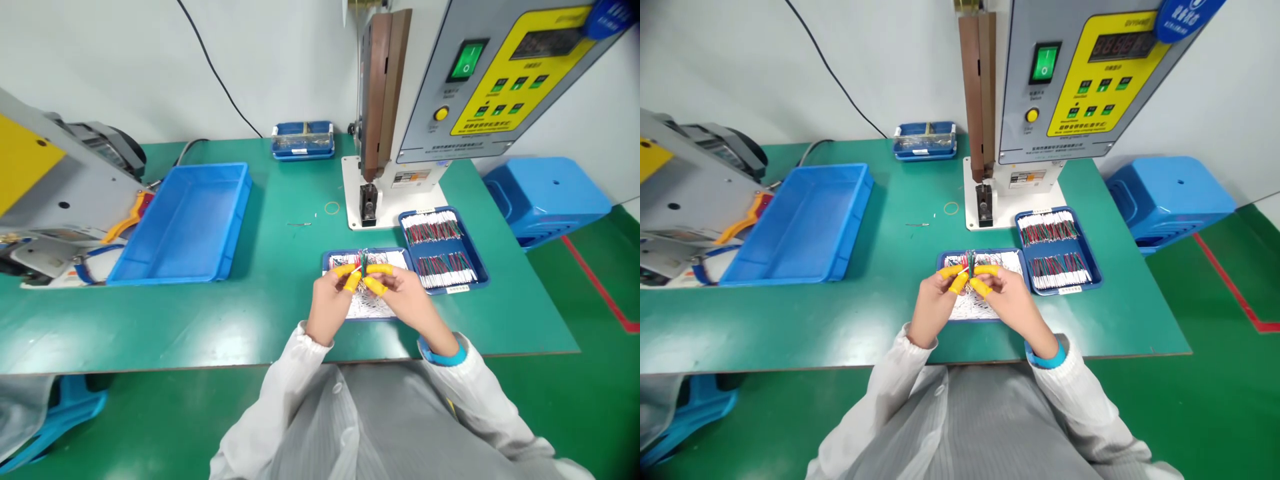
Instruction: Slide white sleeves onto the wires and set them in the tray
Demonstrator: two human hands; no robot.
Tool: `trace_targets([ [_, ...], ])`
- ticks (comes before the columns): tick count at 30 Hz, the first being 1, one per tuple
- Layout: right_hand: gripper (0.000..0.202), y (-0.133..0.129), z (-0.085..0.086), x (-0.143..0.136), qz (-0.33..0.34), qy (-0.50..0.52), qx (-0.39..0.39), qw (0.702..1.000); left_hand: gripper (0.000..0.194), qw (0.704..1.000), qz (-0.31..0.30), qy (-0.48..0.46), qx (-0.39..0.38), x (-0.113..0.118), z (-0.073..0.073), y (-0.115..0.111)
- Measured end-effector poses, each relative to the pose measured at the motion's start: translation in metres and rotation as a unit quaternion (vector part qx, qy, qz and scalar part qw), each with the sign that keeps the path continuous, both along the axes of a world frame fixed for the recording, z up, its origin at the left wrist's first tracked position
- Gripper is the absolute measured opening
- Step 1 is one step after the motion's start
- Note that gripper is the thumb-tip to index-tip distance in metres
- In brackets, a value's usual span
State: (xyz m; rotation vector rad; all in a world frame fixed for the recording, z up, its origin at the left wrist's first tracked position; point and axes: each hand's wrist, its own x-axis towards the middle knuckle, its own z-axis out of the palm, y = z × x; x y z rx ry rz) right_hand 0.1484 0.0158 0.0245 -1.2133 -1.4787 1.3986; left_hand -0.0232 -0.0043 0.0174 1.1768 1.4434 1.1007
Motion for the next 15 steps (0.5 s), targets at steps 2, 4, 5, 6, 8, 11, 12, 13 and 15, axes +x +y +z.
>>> trace_targets([
  [2, 0.03, -0.003, -0.003, -0.001, 0.003, 0.037, -0.034, 0.999, 0.034, 0.999, 0.009, -0.04, -0.011, 0.001, -0.002, -0.002],
  [4, 0.031, -0.004, -0.005, 0.0, -0.002, 0.064, -0.058, 0.996, 0.035, 0.997, 0.016, -0.069, -0.021, 0.0, -0.003, -0.004],
  [5, 0.031, -0.004, -0.006, 0.0, -0.005, 0.075, -0.067, 0.995, 0.035, 0.996, 0.019, -0.08, -0.025, -0.001, -0.004, -0.004],
  [6, 0.032, -0.004, -0.006, 0.0, -0.01, 0.085, -0.076, 0.993, 0.035, 0.995, 0.022, -0.089, -0.028, -0.003, -0.004, -0.004],
  [8, 0.034, -0.004, -0.008, -0.002, -0.02, 0.1, -0.091, 0.991, 0.035, 0.994, 0.029, -0.101, -0.033, -0.005, -0.006, -0.003],
  [11, 0.036, -0.002, -0.011, -0.006, -0.035, 0.116, -0.105, 0.987, 0.033, 0.992, 0.04, -0.115, -0.031, -0.007, -0.008, 0.0],
  [12, 0.037, -0.002, -0.013, -0.009, -0.037, 0.119, -0.109, 0.986, 0.033, 0.992, 0.044, -0.119, -0.028, -0.007, -0.009, 0.001],
  [13, 0.037, -0.002, -0.015, -0.01, -0.038, 0.122, -0.111, 0.986, 0.032, 0.991, 0.047, -0.124, -0.027, -0.007, -0.01, 0.002],
  [15, 0.037, -0.001, -0.018, -0.014, -0.036, 0.125, -0.114, 0.985, 0.033, 0.989, 0.051, -0.134, -0.024, -0.005, -0.012, 0.005],
])
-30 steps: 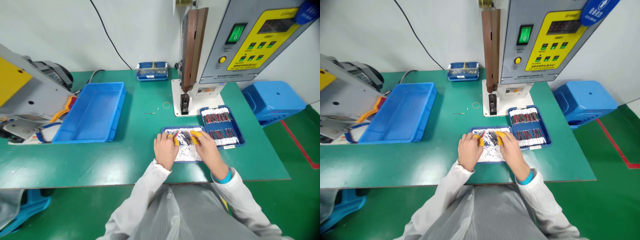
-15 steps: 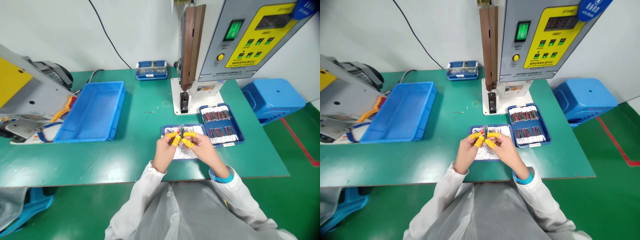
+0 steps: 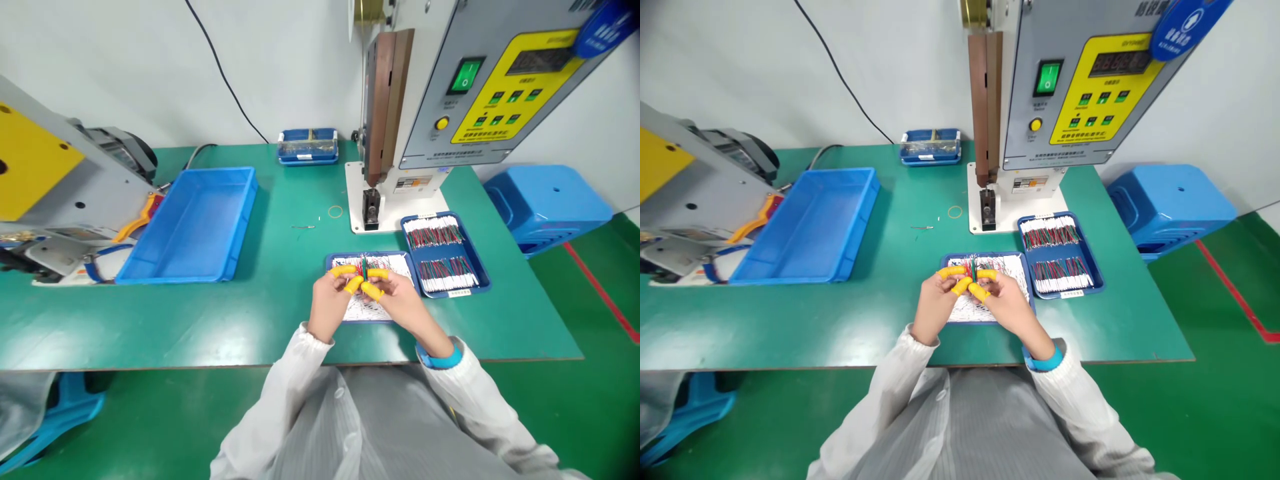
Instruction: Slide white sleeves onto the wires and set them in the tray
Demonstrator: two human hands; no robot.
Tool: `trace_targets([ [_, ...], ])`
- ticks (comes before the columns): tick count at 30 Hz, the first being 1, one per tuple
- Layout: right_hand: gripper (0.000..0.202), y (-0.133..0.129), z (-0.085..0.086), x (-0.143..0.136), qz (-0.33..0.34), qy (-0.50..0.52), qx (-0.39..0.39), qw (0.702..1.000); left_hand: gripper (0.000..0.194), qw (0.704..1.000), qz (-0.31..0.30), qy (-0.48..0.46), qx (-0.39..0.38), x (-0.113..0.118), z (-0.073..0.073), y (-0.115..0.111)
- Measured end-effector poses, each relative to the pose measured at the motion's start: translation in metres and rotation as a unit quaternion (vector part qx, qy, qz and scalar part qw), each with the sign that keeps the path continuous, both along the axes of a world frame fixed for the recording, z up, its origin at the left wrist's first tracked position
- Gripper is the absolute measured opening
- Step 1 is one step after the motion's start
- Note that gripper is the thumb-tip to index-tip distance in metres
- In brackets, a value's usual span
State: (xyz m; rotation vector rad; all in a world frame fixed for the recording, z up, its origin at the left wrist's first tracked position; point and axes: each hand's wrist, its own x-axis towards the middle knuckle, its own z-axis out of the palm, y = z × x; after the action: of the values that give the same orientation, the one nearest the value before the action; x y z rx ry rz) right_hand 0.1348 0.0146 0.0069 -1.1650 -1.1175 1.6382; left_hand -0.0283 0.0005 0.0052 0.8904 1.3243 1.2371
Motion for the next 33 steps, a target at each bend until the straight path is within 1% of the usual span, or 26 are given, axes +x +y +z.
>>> trace_targets([
  [4, 0.034, 0.0, -0.004, -0.001, -0.001, -0.006, 0.005, 1.0, 0.032, 1.0, 0.003, -0.011, 0.008, 0.0, -0.002, 0.004],
  [7, 0.036, 0.0, -0.005, 0.001, -0.014, -0.019, 0.009, 1.0, 0.029, 1.0, -0.002, -0.008, 0.012, -0.003, -0.001, 0.006],
  [9, 0.039, 0.0, -0.007, 0.002, -0.021, -0.032, 0.013, 0.999, 0.029, 1.0, 0.0, 0.001, 0.012, -0.006, 0.001, 0.007],
  [13, 0.043, 0.004, -0.011, 0.004, -0.027, -0.07, 0.031, 0.997, 0.028, 0.999, 0.024, 0.038, 0.015, -0.016, 0.003, 0.011],
  [15, 0.043, 0.005, -0.009, 0.005, -0.026, -0.1, 0.05, 0.993, 0.029, 0.998, 0.032, 0.052, 0.015, -0.022, 0.004, 0.012],
  [17, 0.041, 0.003, -0.002, 0.008, -0.028, -0.141, 0.081, 0.986, 0.032, 0.998, 0.031, 0.058, 0.011, -0.027, 0.009, 0.008],
  [19, 0.04, -0.005, 0.01, 0.012, -0.036, -0.185, 0.119, 0.975, 0.034, 0.998, 0.016, 0.058, 0.006, -0.028, 0.016, -0.002],
  [21, 0.035, -0.018, 0.023, 0.017, -0.03, -0.219, 0.147, 0.964, 0.033, 0.998, -0.011, 0.06, 0.001, -0.025, 0.025, -0.017],
  [22, 0.028, -0.025, 0.028, 0.02, -0.01, -0.226, 0.154, 0.962, 0.031, 0.998, -0.027, 0.062, 0.0, -0.022, 0.029, -0.026],
  [24, 0.014, -0.038, 0.034, 0.022, 0.057, -0.225, 0.16, 0.959, 0.024, 0.996, -0.066, 0.066, -0.003, -0.013, 0.034, -0.041],
  [26, 0.02, -0.047, 0.033, 0.023, 0.115, -0.217, 0.167, 0.955, 0.02, 0.993, -0.1, 0.065, -0.011, -0.005, 0.034, -0.051],
  [27, 0.024, -0.05, 0.03, 0.023, 0.13, -0.216, 0.172, 0.952, 0.021, 0.992, -0.11, 0.065, -0.017, -0.003, 0.032, -0.053],
  [29, 0.026, -0.052, 0.023, 0.024, 0.125, -0.224, 0.181, 0.949, 0.026, 0.99, -0.117, 0.07, -0.032, 0.0, 0.028, -0.054],
  [31, 0.025, -0.051, 0.016, 0.024, 0.102, -0.235, 0.187, 0.948, 0.029, 0.987, -0.131, 0.076, -0.052, -0.001, 0.026, -0.053],
  [33, 0.024, -0.05, 0.012, 0.024, 0.08, -0.242, 0.191, 0.948, 0.026, 0.979, -0.178, 0.066, -0.077, -0.003, 0.027, -0.053],
])
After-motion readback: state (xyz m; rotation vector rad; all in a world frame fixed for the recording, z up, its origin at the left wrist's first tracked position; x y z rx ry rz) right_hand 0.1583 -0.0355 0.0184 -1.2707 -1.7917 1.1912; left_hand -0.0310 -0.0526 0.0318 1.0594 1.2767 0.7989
